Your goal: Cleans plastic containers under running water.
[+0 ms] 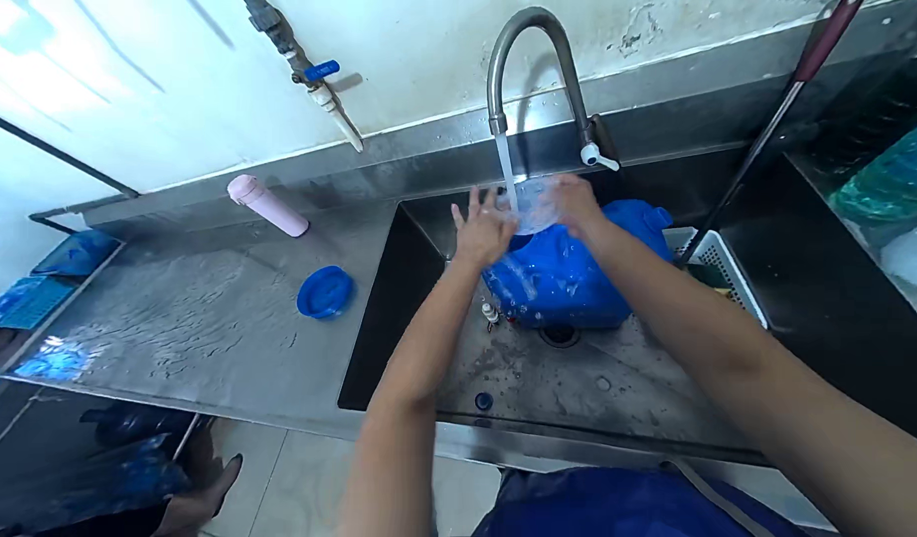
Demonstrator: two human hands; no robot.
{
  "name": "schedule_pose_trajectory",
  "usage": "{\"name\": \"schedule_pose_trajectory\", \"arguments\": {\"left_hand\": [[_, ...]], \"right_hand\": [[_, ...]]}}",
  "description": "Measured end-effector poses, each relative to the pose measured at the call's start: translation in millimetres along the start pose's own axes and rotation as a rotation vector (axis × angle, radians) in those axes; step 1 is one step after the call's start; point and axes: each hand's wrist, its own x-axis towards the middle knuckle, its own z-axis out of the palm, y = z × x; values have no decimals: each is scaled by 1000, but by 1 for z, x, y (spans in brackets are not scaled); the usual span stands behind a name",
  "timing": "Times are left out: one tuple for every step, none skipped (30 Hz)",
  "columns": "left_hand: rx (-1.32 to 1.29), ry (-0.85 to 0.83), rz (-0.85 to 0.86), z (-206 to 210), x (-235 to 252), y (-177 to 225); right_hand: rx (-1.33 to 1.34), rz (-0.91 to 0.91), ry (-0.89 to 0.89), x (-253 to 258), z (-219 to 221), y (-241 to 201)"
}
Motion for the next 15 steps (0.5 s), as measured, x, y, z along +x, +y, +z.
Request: {"name": "schedule_pose_trajectory", "arguments": {"left_hand": [[7,-40,-80,0,8,3],[8,-59,-104,1,13,13],[25,-56,-51,2,14,22],[22,-47,47,3,10,27],[27,-14,170,6,2,26],[43,14,243,6,-6,24],[20,85,253,4,-12,21],[-53,189,217,-1,-15,17],[-178,271,134,-8,-16,17],[-345,335,28,-15,-15,19],[-542,376,-85,-19,-12,22],[-734,403,-206,-19,-8,22],[-897,423,-306,-17,-5,20],[-1052,431,-395,-12,-2,19],[-1191,417,-479,-6,1,16]], "right_hand": [[1,32,-5,-7,13,0],[6,47,4,-9,24,1],[26,47,18,-7,30,2],[67,49,29,-3,30,5],[133,48,33,-1,24,11],[211,65,45,1,16,17],[296,99,57,1,10,18],[366,130,64,0,10,18],[390,144,48,-2,16,17],[345,135,16,-5,26,16],[231,96,-21,-6,35,15],[43,26,-48,-6,40,9],[-121,-45,-79,-4,39,2],[-263,-134,-109,-5,27,-9],[-367,-244,-106,-9,10,-21]]}}
